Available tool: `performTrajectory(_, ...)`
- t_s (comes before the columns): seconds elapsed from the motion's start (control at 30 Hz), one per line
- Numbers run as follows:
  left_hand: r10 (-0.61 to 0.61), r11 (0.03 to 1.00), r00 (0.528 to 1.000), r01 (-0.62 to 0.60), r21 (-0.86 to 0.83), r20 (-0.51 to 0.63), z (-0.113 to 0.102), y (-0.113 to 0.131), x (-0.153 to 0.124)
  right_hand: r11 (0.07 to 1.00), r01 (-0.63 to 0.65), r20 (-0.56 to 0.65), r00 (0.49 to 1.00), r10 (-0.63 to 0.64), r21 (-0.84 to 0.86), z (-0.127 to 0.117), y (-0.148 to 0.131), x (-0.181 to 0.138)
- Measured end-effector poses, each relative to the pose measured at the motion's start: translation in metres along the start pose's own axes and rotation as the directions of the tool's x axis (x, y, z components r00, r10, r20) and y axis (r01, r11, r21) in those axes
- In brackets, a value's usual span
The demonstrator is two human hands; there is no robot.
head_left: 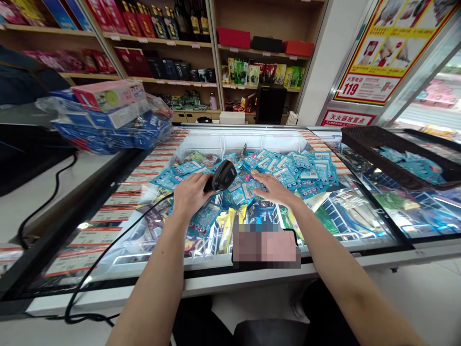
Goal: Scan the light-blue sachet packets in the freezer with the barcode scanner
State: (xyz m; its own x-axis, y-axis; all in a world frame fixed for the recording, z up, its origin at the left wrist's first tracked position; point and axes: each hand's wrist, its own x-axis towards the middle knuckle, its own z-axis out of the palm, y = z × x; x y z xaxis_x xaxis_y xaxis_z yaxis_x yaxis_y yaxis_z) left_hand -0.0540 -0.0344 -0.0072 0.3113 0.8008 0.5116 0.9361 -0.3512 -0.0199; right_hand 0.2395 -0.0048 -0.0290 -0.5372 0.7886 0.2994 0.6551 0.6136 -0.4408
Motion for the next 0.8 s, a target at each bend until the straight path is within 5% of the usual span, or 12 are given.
performTrajectory(0.17, 0.034, 0.999, 0.999, -0.034, -0.008, -0.007, 0.003, -0.001, 0.0, 0.999, -0.032, -0.01, 0.999, 0.033, 0.011, -0.005, 0.004, -0.003)
performTrajectory(0.47, 0.105, 0.994, 0.994, -0.105, 0.003, 0.03, 0.0, 0.002, 0.001, 0.975, -0.207, -0.37, 0.902, 0.224, 0.084, -0.002, 0.016, 0.004)
performTrajectory(0.8, 0.206, 0.978, 0.978, -0.203, -0.051, 0.045, -0.002, 0.011, 0.002, 0.974, -0.138, -0.515, 0.83, 0.213, 0.182, -0.008, 0.006, 0.005)
